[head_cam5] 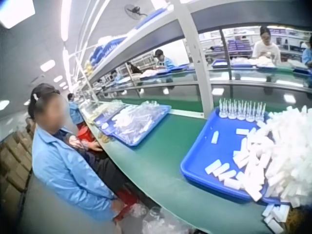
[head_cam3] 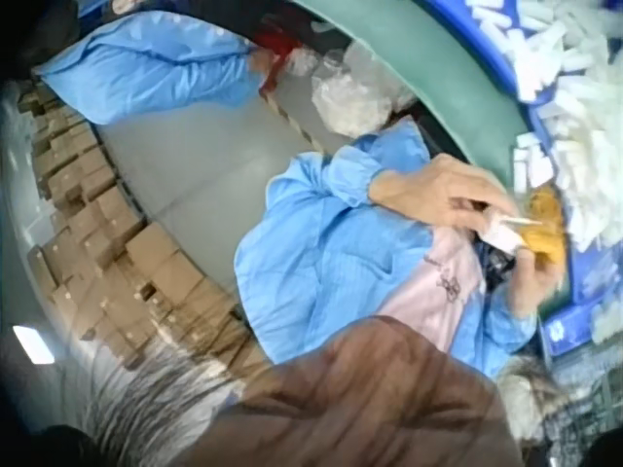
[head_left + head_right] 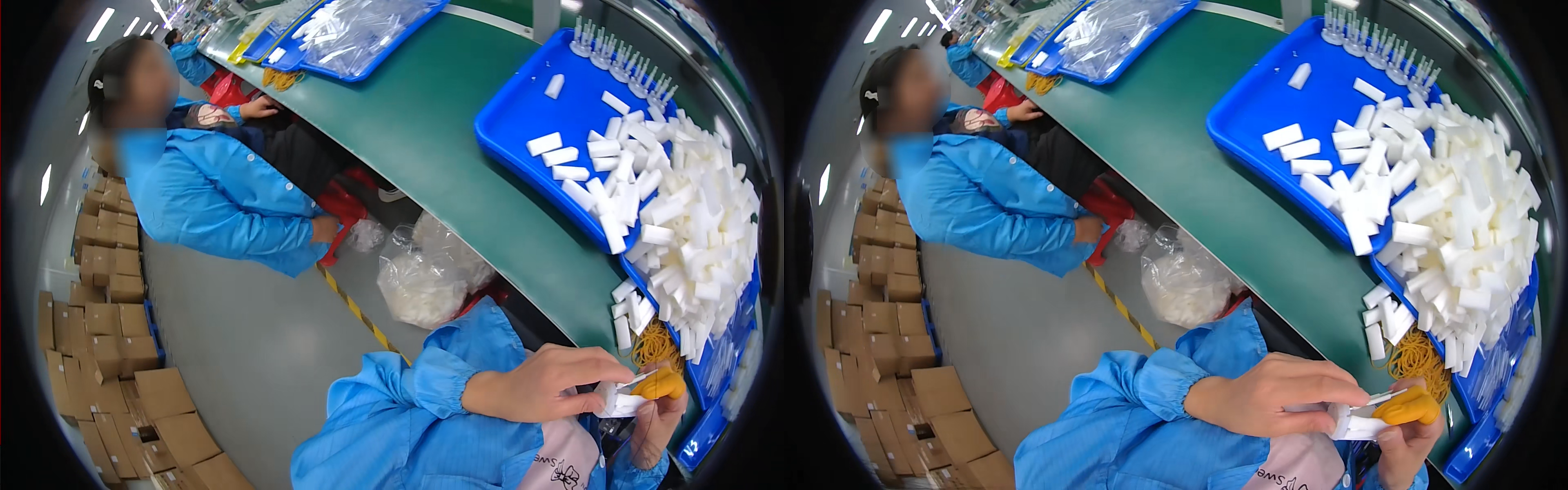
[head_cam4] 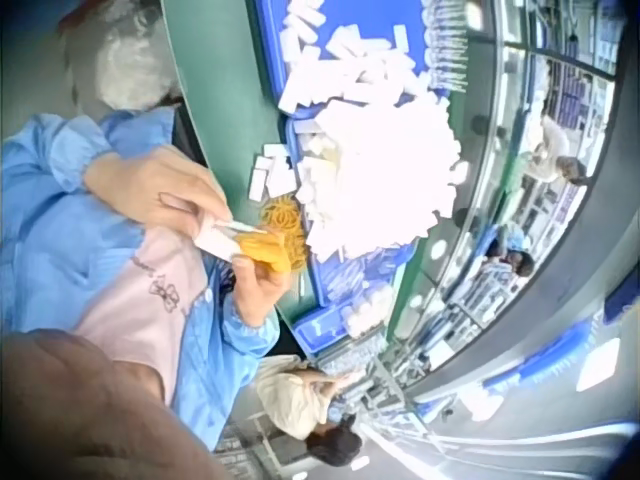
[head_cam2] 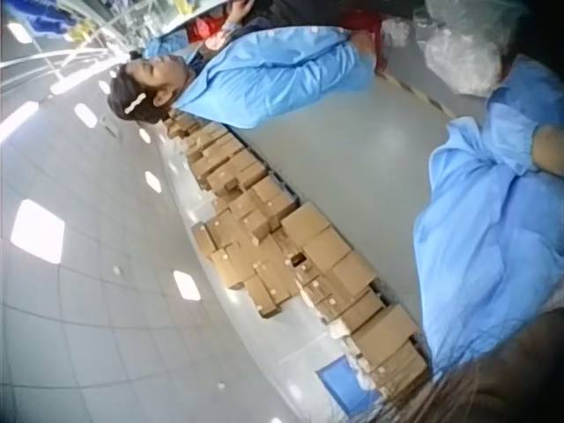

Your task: The person assembles small white cylindrical components by inserting them into clear plastic sleeves and securing them with rubber bands. They repeatedly pick up components from a blue tray, insert them into sleeves, and use a yellow rubber band to bundle the set together before placing the finished unit on the tray.

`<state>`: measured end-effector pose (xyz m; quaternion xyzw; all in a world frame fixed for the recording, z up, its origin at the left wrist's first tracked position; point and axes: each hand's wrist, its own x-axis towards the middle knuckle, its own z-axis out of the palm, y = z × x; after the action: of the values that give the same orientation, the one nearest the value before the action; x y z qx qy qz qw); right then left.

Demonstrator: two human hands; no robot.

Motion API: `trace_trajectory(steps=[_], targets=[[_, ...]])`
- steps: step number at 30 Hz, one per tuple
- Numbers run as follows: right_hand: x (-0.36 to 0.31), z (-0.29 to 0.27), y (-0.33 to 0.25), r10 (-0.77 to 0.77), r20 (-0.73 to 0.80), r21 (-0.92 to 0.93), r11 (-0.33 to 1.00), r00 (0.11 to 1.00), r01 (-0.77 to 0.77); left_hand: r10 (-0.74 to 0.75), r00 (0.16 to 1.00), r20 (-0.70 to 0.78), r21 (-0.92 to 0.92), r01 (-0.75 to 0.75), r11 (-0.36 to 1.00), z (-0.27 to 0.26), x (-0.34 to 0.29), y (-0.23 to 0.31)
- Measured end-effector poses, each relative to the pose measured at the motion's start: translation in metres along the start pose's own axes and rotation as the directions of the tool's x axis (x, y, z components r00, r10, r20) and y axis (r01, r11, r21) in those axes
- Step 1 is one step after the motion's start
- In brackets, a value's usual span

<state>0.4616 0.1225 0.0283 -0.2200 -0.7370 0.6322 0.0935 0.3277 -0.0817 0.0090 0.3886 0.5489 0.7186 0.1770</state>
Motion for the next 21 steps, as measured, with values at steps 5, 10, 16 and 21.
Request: trace_trajectory(steps=[5, 10, 16, 21], targets=[[0.003, 0.005, -0.005, -0.02, 0.139, 0.043, 0.999, 0.99, 0.014, -0.123, 0.988, 0.089, -0.075, 0.13, 0.989, -0.01, -0.007, 0.003], [0.023, 0.023, -0.017, -0.12, -0.105, -0.061, 0.992, 0.987, 0.114, -0.106, 0.992, 0.063, -0.162, 0.115, 0.98, -0.017, -0.006, 0.003], [0.062, 0.054, -0.009, -0.476, 0.164, -0.74, 0.519, 0.864, 0.427, -0.093, 0.994, -0.051, -0.172, 0.083, 0.982, -0.036, -0.007, 0.006], [0.072, 0.063, 0.009, -0.497, 0.292, -0.864, 0.23, 0.818, 0.448, -0.092, 0.992, -0.091, -0.133, 0.08, 0.988, -0.049, -0.012, 0.008]])
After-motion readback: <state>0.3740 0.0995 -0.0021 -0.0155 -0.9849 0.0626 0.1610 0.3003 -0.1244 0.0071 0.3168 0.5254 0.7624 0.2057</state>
